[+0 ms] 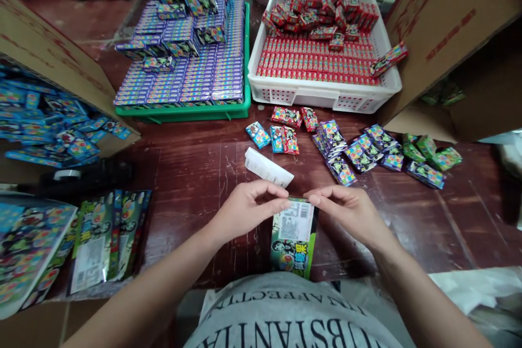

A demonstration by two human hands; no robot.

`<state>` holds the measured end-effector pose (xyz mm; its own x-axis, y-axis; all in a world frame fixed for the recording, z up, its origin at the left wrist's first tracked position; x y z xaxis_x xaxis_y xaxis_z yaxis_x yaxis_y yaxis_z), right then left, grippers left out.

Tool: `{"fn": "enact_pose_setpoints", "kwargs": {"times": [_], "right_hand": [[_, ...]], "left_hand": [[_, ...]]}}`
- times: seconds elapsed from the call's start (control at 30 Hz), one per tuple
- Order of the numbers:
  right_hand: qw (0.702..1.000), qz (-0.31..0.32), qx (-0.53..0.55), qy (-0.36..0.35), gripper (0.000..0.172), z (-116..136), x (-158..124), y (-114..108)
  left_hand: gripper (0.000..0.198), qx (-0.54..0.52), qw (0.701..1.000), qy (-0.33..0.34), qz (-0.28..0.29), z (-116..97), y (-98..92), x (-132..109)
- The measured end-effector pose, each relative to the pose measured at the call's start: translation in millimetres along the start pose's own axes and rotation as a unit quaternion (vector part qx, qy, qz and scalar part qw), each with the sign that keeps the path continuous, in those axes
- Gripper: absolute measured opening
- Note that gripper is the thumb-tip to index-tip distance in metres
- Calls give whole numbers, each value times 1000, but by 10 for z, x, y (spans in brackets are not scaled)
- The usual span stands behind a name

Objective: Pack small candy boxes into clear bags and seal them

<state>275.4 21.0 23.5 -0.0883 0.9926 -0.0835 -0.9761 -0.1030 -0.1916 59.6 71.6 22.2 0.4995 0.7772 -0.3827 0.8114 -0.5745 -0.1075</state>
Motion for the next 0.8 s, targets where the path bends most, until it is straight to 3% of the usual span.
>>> {"fn": "enact_pose_setpoints", "kwargs": {"times": [0.13,0.27,0.37,0.43,0.5,0.57,0.63,0.67,0.73,0.8], "right_hand": [[997,49,-2,-57,22,-45,71,-60],[981,-4,-129,-142,26,-212,475,11],[974,30,-181,-129,30,-405,789,161],[975,51,-177,-121,22,-446,906,166],[980,43,-154,-122,22,-377,945,52],[984,48,-115,-126,25,-224,936,-111],[985,72,-86,-131,26,-38,911,-250],[984,79,-85,-134,27,46,897,-301],[984,55,-91,-143,26,165,875,-372],[987,10,-59,-150,29,184,855,-385]], "left_hand": [[16,10,999,47,-10,27,-18,-33],[12,83,994,64,-22,101,-71,0],[13,183,979,73,-58,185,-184,9],[16,253,957,101,-100,169,-290,10],[31,291,931,145,-164,48,-411,32],[66,285,916,186,-213,-145,-511,106],[89,222,934,198,-198,-325,-557,259],[84,172,953,184,-166,-385,-553,358],[54,70,985,128,-98,-430,-498,557],[29,-4,994,74,-85,-403,-421,699]]}}
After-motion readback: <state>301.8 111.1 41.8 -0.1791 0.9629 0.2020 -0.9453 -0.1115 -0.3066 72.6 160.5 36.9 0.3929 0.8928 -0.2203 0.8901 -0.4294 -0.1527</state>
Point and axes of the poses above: each hand's wrist, its own x-axis towards the middle knuckle, its own y-axis out of the palm, z = x × y, the point moved 4 cm from there along x, towards the middle knuckle, and after that the axes turned 9 degrees about -y, right-handed, at the moved point
